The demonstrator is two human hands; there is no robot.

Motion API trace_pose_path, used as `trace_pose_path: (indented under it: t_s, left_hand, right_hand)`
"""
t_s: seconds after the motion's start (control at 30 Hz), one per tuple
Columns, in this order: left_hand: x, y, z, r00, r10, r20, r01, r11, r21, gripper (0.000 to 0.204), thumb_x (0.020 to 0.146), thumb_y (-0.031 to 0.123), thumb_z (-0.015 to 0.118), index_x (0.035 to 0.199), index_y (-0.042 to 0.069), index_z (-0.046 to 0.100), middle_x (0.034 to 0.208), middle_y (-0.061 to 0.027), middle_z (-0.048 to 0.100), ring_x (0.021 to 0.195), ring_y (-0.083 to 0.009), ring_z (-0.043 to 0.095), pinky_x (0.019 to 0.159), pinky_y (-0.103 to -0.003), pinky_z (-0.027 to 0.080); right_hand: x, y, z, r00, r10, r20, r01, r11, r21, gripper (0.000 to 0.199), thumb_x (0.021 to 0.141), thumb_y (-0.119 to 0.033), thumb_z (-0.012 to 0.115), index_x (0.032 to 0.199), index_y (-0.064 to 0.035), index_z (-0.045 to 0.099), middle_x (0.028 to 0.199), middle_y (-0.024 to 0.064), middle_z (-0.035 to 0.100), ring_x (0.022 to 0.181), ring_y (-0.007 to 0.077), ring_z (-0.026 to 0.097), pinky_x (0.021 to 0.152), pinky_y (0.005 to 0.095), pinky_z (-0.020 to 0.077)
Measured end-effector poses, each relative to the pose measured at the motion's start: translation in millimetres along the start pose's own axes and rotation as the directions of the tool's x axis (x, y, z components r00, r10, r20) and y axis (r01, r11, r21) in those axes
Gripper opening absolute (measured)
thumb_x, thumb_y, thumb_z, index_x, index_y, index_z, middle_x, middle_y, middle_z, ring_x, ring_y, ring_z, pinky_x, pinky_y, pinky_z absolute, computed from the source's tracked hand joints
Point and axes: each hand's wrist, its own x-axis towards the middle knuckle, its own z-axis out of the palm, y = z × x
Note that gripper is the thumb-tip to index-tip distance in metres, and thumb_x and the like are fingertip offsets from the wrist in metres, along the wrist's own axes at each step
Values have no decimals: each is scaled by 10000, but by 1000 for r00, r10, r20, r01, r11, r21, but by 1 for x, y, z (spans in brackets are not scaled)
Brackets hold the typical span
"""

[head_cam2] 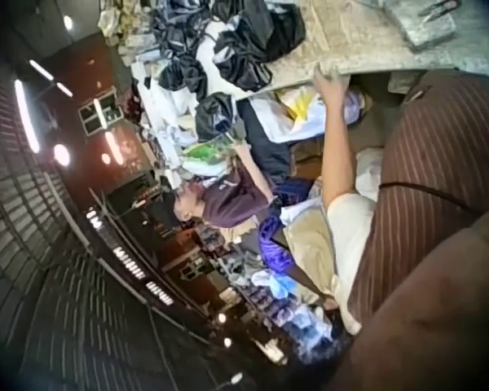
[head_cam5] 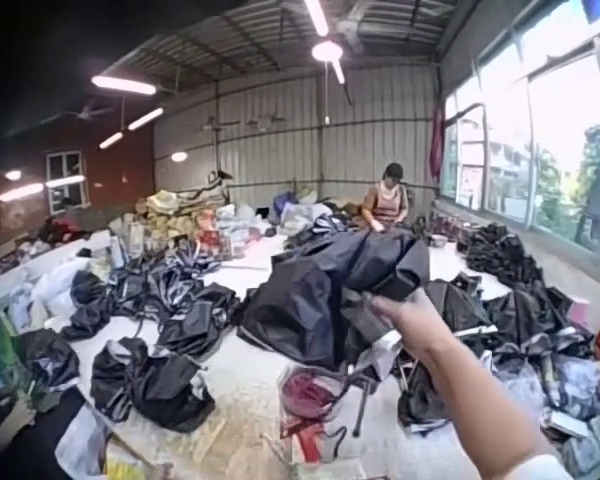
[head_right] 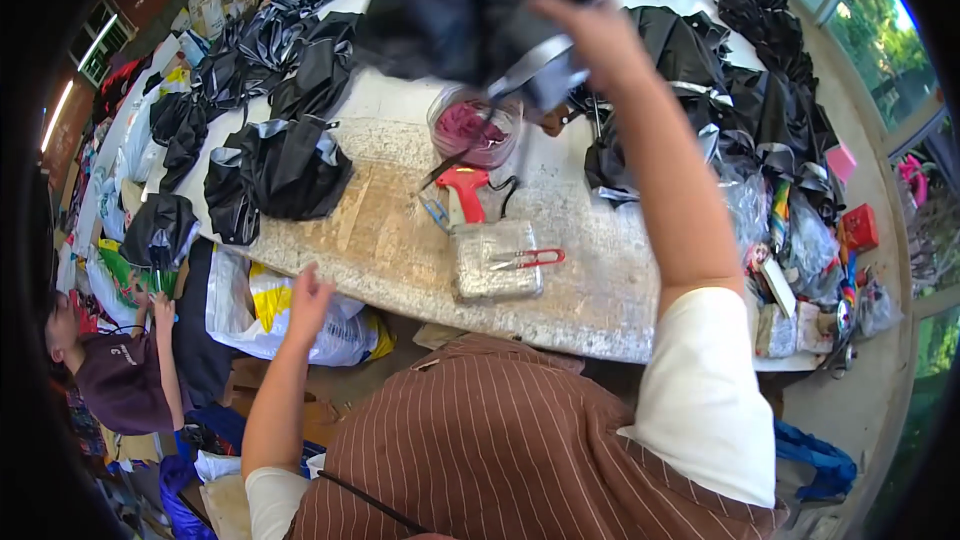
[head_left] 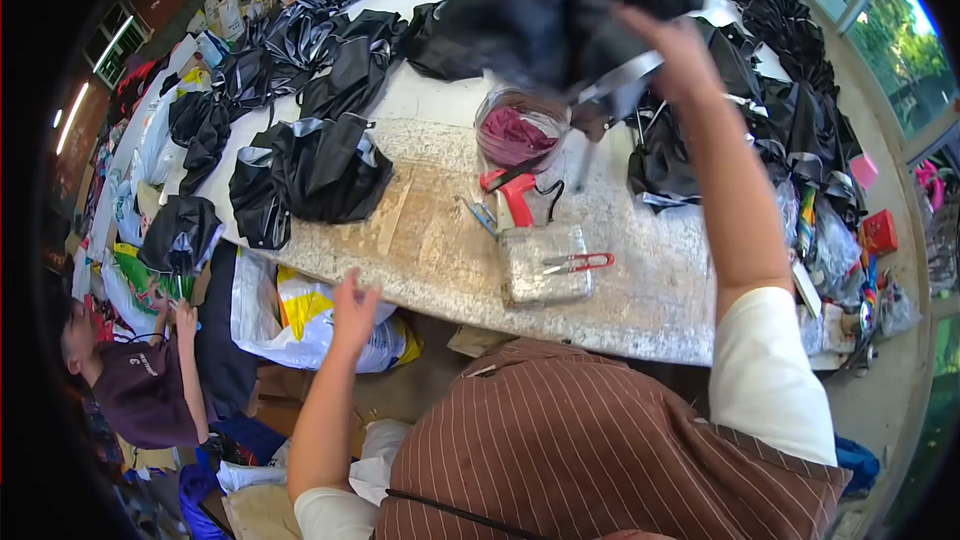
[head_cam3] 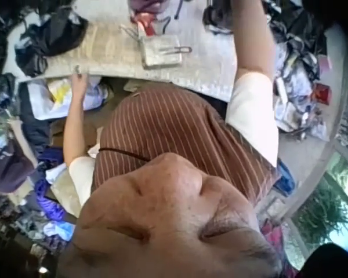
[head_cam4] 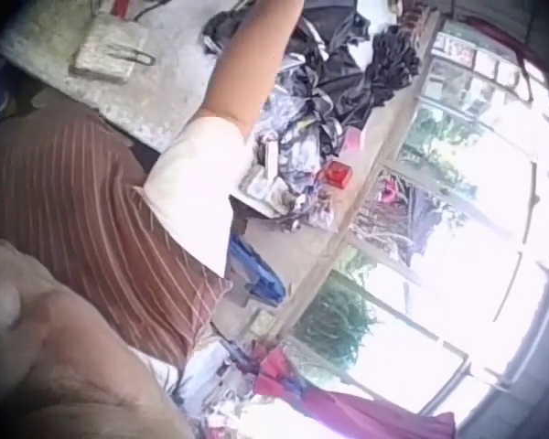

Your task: Assembling umbrella frames and canopies in a factory setting.

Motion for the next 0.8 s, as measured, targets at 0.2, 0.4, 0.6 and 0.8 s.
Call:
trace_pose_path:
  t_s: [0.2, 0.4, 0.6, 0.8]
  left_hand:
    - [131, -7, 6, 867, 264, -422, 36, 813, 582, 784, 700, 345, 680, 1334, 73, 306, 1296, -294, 295, 1148, -443, 363, 973, -460, 320]
    - [203, 7, 10, 884, -85, -459, 364, 741, 564, 734, 700, 418, 677, 1234, 24, 363, 1209, -254, 402, 1070, -410, 446, 870, -461, 416]
    - [201, 5, 35, 930, -72, -361, 307, 694, 651, 301, 739, 221, 608, 929, -8, 562, 1040, -203, 511, 895, -386, 530, 767, -424, 455]
    - [150, 98, -8, 987, -99, -125, 96, 995, -28, 306, 752, 124, 572, 1011, -38, 558, 935, -162, 626, 770, -272, 585, 720, -322, 461]
  right_hand:
    - [181, 122, -91, 956, -246, -158, 101, 785, -611, 689, 727, -455, 674, 1244, -64, 441, 1096, 247, 542, 955, 378, 556, 810, 389, 468]
    - [174, 314, -61, 999, 37, 10, 6, 117, -993, 582, 828, -358, 490, 1285, -11, 394, 1345, 201, 355, 1185, 360, 409, 945, 442, 372]
    - [175, 330, -68, 995, -52, 88, 95, 147, -985, 574, 806, -272, 535, 1302, -32, 375, 1256, 220, 453, 1101, 383, 482, 918, 445, 389]
    - [80, 203, -9, 834, -518, 189, 340, 215, -915, 711, 661, -186, 659, 1285, -9, 368, 1361, 221, 309, 1169, 419, 379, 928, 457, 349]
